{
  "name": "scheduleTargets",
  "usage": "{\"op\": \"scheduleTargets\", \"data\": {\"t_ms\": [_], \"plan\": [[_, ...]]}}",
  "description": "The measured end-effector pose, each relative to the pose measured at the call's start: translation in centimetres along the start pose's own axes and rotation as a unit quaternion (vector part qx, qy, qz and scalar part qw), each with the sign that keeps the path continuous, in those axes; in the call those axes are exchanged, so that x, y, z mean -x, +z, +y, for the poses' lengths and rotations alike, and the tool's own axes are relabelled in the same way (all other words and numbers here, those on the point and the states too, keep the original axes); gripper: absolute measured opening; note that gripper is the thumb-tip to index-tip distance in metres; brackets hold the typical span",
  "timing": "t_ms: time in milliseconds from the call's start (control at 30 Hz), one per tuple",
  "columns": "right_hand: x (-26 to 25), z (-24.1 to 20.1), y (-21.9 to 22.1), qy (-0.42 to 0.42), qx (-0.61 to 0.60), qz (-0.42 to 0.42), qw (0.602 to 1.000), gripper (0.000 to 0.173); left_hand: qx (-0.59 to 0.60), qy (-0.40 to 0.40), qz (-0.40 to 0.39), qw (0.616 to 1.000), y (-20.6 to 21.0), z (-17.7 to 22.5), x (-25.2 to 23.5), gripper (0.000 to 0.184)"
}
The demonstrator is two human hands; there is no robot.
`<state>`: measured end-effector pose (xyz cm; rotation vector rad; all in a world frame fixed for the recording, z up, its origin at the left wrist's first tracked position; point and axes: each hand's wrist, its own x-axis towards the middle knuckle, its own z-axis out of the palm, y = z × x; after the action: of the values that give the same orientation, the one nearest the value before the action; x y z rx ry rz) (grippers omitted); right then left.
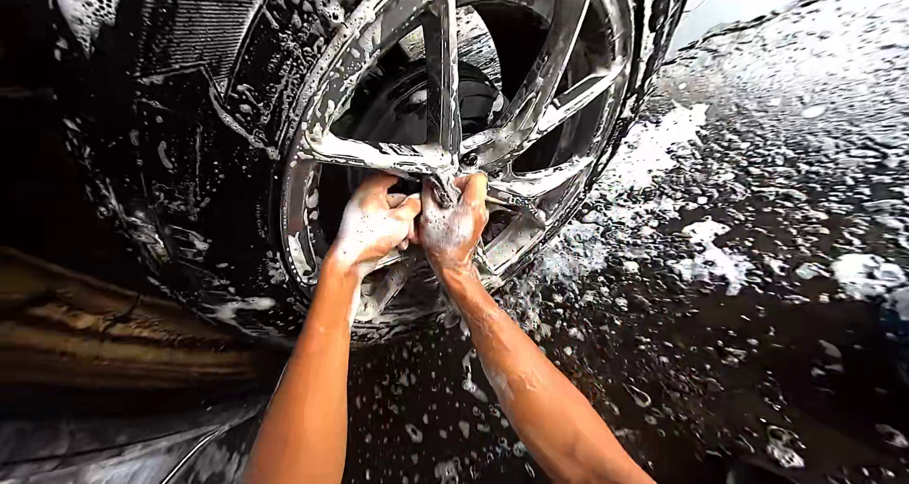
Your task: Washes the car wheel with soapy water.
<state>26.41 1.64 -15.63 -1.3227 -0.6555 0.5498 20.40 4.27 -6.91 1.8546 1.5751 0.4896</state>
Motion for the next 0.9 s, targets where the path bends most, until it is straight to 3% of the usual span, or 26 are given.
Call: {"op": "scheduleTargets", "data": {"t_ms": [67,200,300,367,467,533,600,700,800,900], "plan": [[-1.1,-0.9,-1.1,0.011,0.035,-0.065,0.997,0.031,0.073,0.024,-0.027,0.997,-0.1,-0.3,-0.7,0.010],[-1.7,-1.3,-3.8,0.028,0.004,-0.179,0.983,0.040,0.223,0.077,-0.057,0.970,0.2,-1.3,-1.6,0.015],[-2.0,0.2,-4.4,0.043,-0.142,-0.231,0.961,0.038,0.095,0.131,0.006,0.987,0.8,-1.3,-1.6,0.016],[-1.8,1.6,-4.2,0.056,-0.222,-0.221,0.948,0.031,-0.024,0.172,0.065,0.983,1.1,-2.0,-1.7,0.005],[-0.9,2.3,-3.4,0.054,-0.215,-0.154,0.963,0.024,-0.123,0.177,0.135,0.967,1.6,-2.5,-2.0,0.016],[-0.3,1.7,-2.9,0.045,-0.185,-0.109,0.976,0.019,-0.110,0.169,0.156,0.967,1.8,-2.6,-1.9,0.019],[0.1,0.4,-2.3,0.017,-0.154,-0.061,0.986,0.018,0.003,0.174,0.168,0.970,1.9,-2.7,-1.4,0.014],[0.3,-1.6,-1.2,0.035,-0.123,-0.018,0.992,0.014,0.164,0.161,0.093,0.969,1.6,-2.4,0.0,0.016],[-0.4,-1.8,-1.1,0.062,-0.036,-0.026,0.997,0.023,0.154,0.158,0.094,0.971,1.7,-2.0,-0.5,0.012],[-1.7,0.3,-2.3,0.105,0.039,-0.088,0.990,0.038,0.019,0.212,0.118,0.970,1.4,-2.2,-1.5,0.018]]}}
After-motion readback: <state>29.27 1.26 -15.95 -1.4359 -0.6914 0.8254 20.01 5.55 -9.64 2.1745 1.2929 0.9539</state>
